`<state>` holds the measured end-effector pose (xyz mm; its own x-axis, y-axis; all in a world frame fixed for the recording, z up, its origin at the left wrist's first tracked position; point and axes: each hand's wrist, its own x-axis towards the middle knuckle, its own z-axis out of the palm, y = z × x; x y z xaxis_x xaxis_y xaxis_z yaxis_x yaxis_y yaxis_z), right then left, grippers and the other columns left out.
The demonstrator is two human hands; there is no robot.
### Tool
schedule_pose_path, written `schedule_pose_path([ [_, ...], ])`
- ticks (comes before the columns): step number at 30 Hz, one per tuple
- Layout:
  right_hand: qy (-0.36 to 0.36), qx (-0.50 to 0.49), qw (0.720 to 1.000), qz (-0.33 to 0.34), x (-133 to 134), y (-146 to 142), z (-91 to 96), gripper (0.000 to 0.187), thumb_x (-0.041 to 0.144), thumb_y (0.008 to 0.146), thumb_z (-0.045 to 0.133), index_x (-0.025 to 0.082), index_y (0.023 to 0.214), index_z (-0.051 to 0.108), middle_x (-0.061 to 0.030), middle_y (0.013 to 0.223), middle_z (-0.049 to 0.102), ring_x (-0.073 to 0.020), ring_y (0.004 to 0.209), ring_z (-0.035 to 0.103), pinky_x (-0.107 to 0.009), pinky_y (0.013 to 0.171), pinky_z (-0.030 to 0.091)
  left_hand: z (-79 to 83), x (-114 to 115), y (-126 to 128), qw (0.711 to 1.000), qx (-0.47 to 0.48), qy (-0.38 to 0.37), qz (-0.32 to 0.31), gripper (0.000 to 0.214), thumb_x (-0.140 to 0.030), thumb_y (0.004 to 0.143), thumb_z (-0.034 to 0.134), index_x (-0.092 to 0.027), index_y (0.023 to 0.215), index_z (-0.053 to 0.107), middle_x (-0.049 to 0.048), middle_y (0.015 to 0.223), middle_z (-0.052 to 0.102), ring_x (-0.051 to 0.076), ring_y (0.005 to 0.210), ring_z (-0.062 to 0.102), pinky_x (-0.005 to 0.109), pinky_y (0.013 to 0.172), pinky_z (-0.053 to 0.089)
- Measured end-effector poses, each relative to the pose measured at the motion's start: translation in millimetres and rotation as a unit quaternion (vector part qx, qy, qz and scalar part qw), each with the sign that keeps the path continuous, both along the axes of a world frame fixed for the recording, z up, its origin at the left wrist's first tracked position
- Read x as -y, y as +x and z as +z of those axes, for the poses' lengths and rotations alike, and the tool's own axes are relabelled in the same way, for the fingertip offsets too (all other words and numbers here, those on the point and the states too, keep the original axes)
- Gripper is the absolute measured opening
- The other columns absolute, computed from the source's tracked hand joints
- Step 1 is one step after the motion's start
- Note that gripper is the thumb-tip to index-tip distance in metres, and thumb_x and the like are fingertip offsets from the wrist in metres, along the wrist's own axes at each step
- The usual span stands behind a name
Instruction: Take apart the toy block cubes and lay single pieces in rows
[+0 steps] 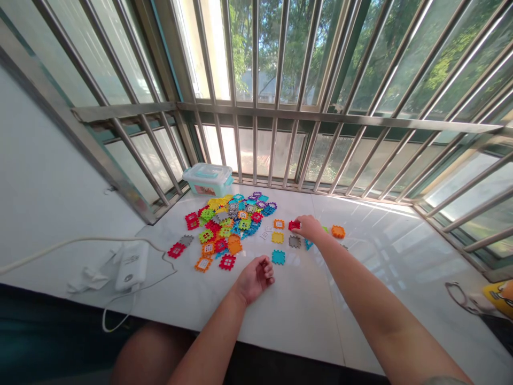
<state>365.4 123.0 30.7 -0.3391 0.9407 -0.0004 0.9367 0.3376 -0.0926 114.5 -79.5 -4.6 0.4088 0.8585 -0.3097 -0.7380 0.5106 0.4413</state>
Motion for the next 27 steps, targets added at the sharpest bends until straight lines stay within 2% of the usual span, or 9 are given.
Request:
schedule_pose_path([
  [16, -0.022, 0.015, 1.0, 0.01, -5.0, -0.1, 2.6, 0.042, 0.047, 0.088, 0.075, 0.024, 0.122, 0.072, -0.0104, 0.117, 0.074, -0.0288, 0.11, 0.065, -0.032, 0.083, 0.047, -1.1, -0.4, 0.1, 1.0, 0.002, 0.001, -0.004, 0.018, -0.031, 0.093, 0.068, -0.02, 0.085, 0.056, -0.0057, 0.069, 0.044, 0.01, 0.057, 0.041, 0.027, 0.062, 0.04],
  [20, -0.008, 0.007, 1.0, 0.015, -1.2, -3.2, 10.8, 0.049, 0.05, 0.088, 0.078, 0.027, 0.13, 0.069, -0.0111, 0.131, 0.069, -0.0307, 0.118, 0.062, -0.037, 0.092, 0.046, -0.4, -0.1, -0.2, 1.0, 0.002, 0.0, -0.005, 0.018, -0.03, 0.093, 0.068, -0.02, 0.085, 0.056, -0.0057, 0.069, 0.044, 0.01, 0.058, 0.041, 0.028, 0.062, 0.04],
  [23, 0.036, -0.024, 0.998, 0.033, 9.3, -20.6, 15.9, 0.04, 0.052, 0.095, 0.072, 0.029, 0.127, 0.072, -0.0109, 0.136, 0.065, -0.0299, 0.121, 0.059, -0.041, 0.099, 0.043, 0.9, -0.1, 0.2, 1.0, 0.002, -0.002, -0.007, 0.018, -0.03, 0.093, 0.068, -0.02, 0.084, 0.056, -0.0057, 0.069, 0.044, 0.01, 0.058, 0.042, 0.028, 0.062, 0.04],
  [25, 0.056, -0.032, 0.996, 0.062, 20.1, -41.6, 16.0, 0.032, 0.053, 0.097, 0.069, 0.029, 0.117, 0.077, -0.0104, 0.131, 0.067, -0.0294, 0.119, 0.058, -0.043, 0.101, 0.042, 1.4, -0.2, 0.6, 1.0, 0.002, -0.003, -0.005, 0.018, -0.03, 0.093, 0.067, -0.02, 0.084, 0.056, -0.0057, 0.069, 0.043, 0.01, 0.058, 0.041, 0.028, 0.061, 0.04],
  [27, 0.059, -0.02, 0.993, 0.096, 32.3, -67.0, 13.3, 0.032, 0.056, 0.097, 0.069, 0.029, 0.111, 0.079, -0.0112, 0.127, 0.068, -0.0304, 0.118, 0.057, -0.044, 0.102, 0.04, 1.4, -0.4, 1.0, 1.0, 0.002, -0.003, -0.003, 0.018, -0.029, 0.093, 0.067, -0.02, 0.084, 0.055, -0.0058, 0.069, 0.042, 0.01, 0.057, 0.041, 0.028, 0.061, 0.04],
])
